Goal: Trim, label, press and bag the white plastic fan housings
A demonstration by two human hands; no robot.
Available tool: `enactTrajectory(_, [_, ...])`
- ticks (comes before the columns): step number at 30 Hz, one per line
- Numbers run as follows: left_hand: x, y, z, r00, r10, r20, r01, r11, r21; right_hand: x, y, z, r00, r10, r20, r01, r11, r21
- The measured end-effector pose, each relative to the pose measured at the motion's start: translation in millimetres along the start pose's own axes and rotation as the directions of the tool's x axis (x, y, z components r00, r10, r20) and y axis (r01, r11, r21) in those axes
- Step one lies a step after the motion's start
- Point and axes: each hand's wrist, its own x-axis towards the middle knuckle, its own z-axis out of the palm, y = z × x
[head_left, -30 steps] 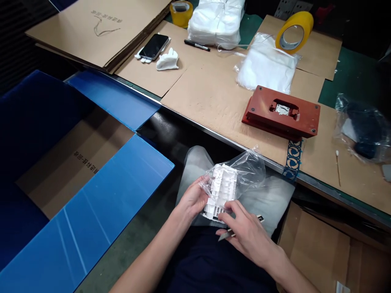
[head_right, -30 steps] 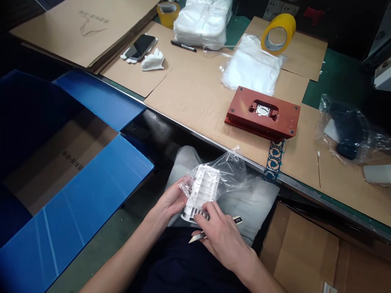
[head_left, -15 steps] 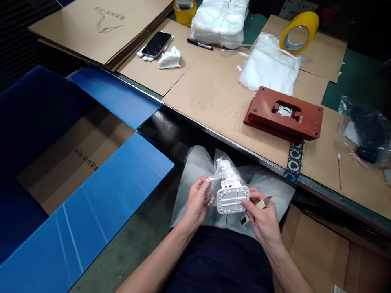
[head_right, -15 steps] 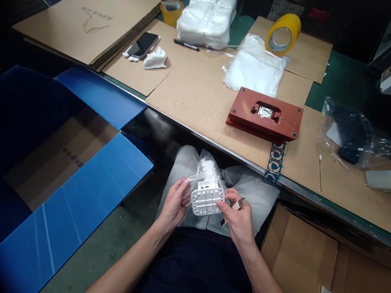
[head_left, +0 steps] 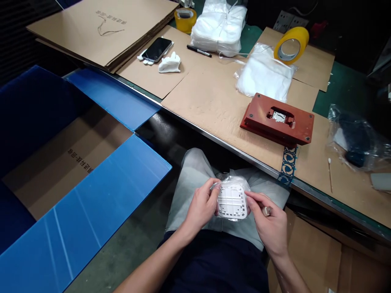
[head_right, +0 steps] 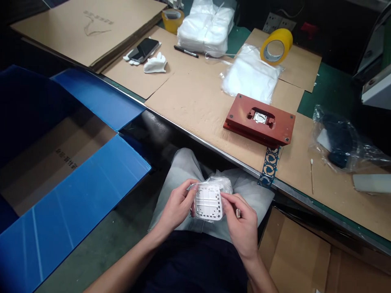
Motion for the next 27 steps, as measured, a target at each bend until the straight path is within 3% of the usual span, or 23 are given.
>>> enactTrajectory(5, [2, 3, 5.0, 0.997, -0.031, 0.072, 0.037, 0.996, -0.082, 5, -2, -13, 0.99, -0.138, -0.018, 0.134, 0.981, -0.137])
enactTrajectory(9, [-2, -3, 13.9, 0.979, -0.14, 0.151, 0.176, 0.949, -0.263, 8, 2, -19, 0.997, -0.077, 0.024, 0.079, 0.994, -0.081])
enactTrajectory(11, [-6, -2, 17.4, 0.973, -0.159, 0.165, 0.206, 0.923, -0.324, 8, 3, -20, 0.999, -0.026, -0.021, 0.026, 0.999, -0.018])
enactTrajectory(13, [-11, 3, 17.2, 0.983, -0.128, 0.128, 0.168, 0.911, -0.376, 7, 2, -20, 0.993, 0.039, -0.111, -0.031, 0.997, 0.072])
enactTrajectory(16, [-15, 17, 7.0, 1.0, 0.016, -0.013, -0.02, 0.913, -0.407, 7, -6, -19, 0.974, 0.119, -0.191, -0.062, 0.958, 0.281])
enactTrajectory(18, [-13, 24, -5.5, 0.988, 0.103, -0.117, -0.144, 0.892, -0.429, 8, -16, -18, 0.971, 0.142, -0.193, -0.053, 0.913, 0.404])
enactTrajectory(20, [-6, 23, -18.2, 0.974, 0.111, -0.197, -0.196, 0.847, -0.494, 10, -28, -15, 0.973, 0.155, -0.172, -0.057, 0.88, 0.471])
enactTrajectory(23, [7, 5, -26.4, 0.955, 0.034, -0.294, -0.192, 0.828, -0.527, 14, -45, -5, 0.972, 0.169, -0.166, -0.055, 0.842, 0.537])
enactTrajectory(25, [11, -12, -19.6, 0.959, 0.019, -0.281, -0.159, 0.861, -0.484, 15, -55, 3, 0.966, 0.174, -0.191, -0.03, 0.81, 0.586])
enactTrajectory(27, [10, -28, -4.7, 0.99, 0.089, -0.113, -0.129, 0.903, -0.411, 13, -61, 11, 0.962, 0.182, -0.202, -0.017, 0.782, 0.623])
